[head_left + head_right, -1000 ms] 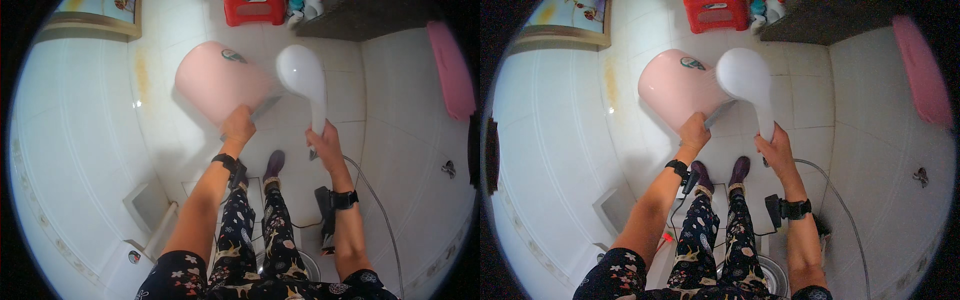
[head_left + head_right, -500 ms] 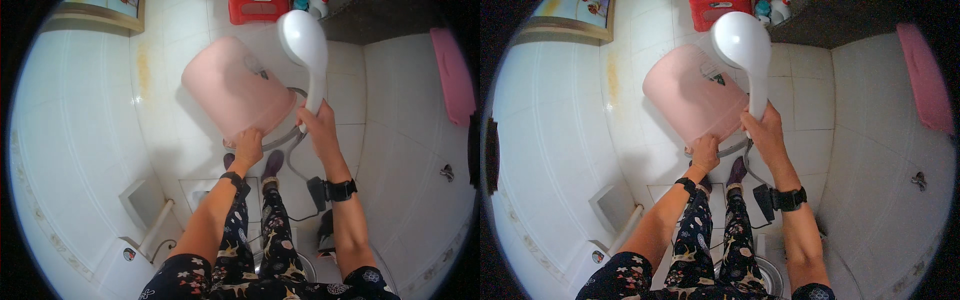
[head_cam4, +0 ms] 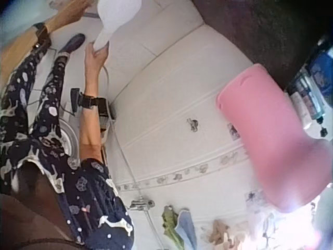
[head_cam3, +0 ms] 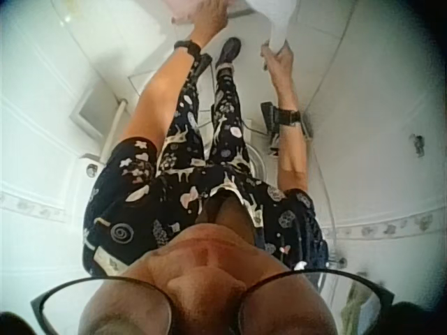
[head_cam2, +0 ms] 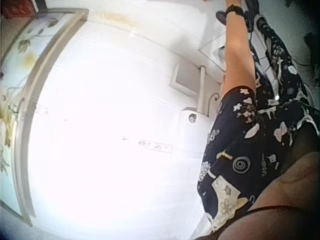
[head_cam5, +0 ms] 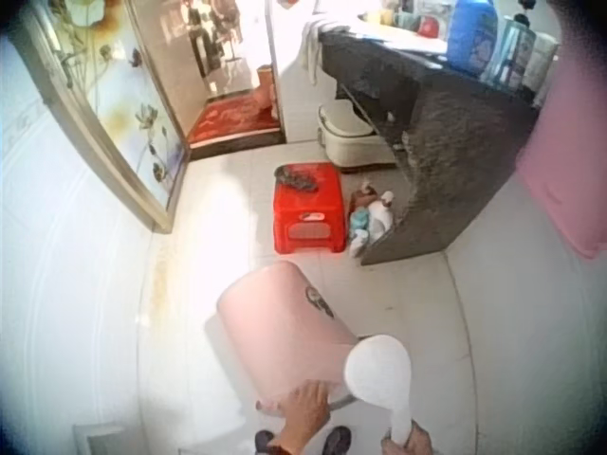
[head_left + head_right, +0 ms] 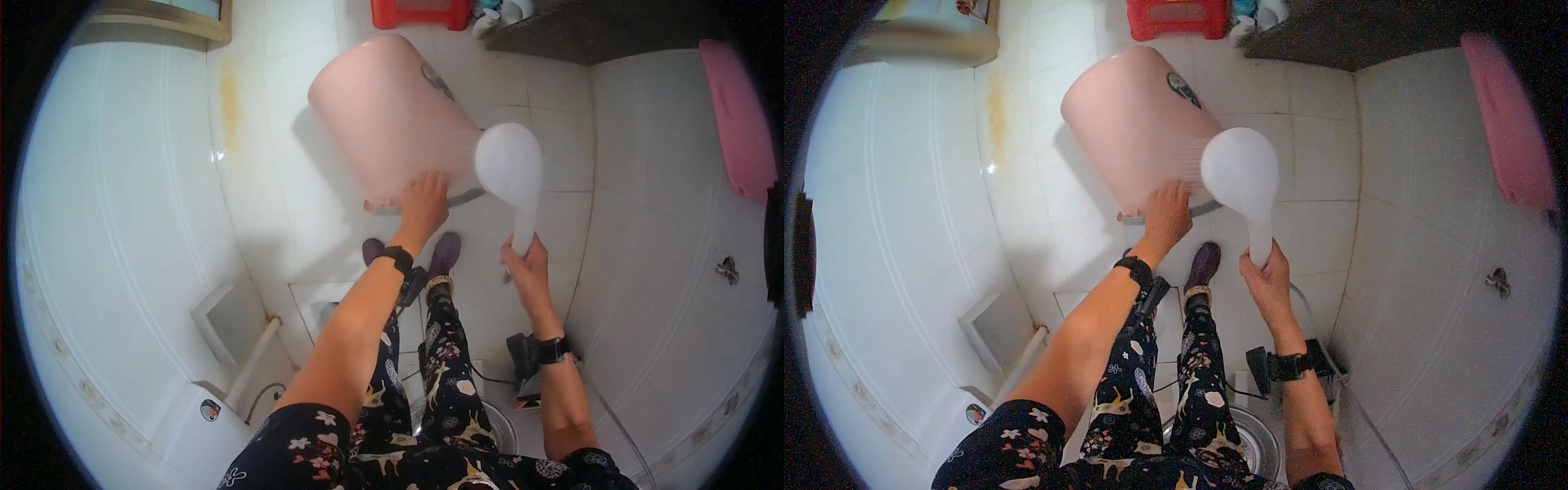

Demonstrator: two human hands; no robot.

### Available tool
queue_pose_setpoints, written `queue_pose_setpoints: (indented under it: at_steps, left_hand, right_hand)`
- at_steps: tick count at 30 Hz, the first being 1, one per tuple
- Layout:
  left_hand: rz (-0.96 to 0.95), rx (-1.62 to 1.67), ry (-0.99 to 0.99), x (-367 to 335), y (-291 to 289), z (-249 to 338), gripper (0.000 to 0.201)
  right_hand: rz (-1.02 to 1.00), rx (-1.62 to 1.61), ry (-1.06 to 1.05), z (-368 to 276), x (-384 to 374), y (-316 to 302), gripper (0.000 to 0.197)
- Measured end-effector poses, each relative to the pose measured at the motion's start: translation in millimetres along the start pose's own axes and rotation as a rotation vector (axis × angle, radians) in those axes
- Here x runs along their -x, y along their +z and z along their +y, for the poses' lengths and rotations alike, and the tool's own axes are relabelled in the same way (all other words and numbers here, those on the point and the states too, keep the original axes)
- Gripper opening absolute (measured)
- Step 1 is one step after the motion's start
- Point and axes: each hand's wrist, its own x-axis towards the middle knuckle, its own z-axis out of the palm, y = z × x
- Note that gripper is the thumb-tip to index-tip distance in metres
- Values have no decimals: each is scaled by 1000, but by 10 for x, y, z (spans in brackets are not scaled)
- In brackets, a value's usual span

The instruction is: Scrubbing and rinsing a pink plastic bucket in a bathroom environment.

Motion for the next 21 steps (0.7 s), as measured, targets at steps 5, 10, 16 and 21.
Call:
queue_pose_setpoints:
  at_steps: [5, 10, 16, 21]
  left_hand:
    - [56, 253, -129, -717, -240, 62, 24]
    - [227, 347, -21, -1152, -437, -417, 27]
    - [-17, 1116, -704, -855, -1051, -752, 29]
    - [58, 1344, -986, -277, -1128, -1258, 45]
  right_hand:
    - [88, -119, -122, 161, -81, -89, 15]
    - [-6, -282, -224, -415, -163, 225, 17]
    - [38, -108, -271, -351, -305, 107, 19]
    - [157, -297, -122, -89, -250, -6, 14]
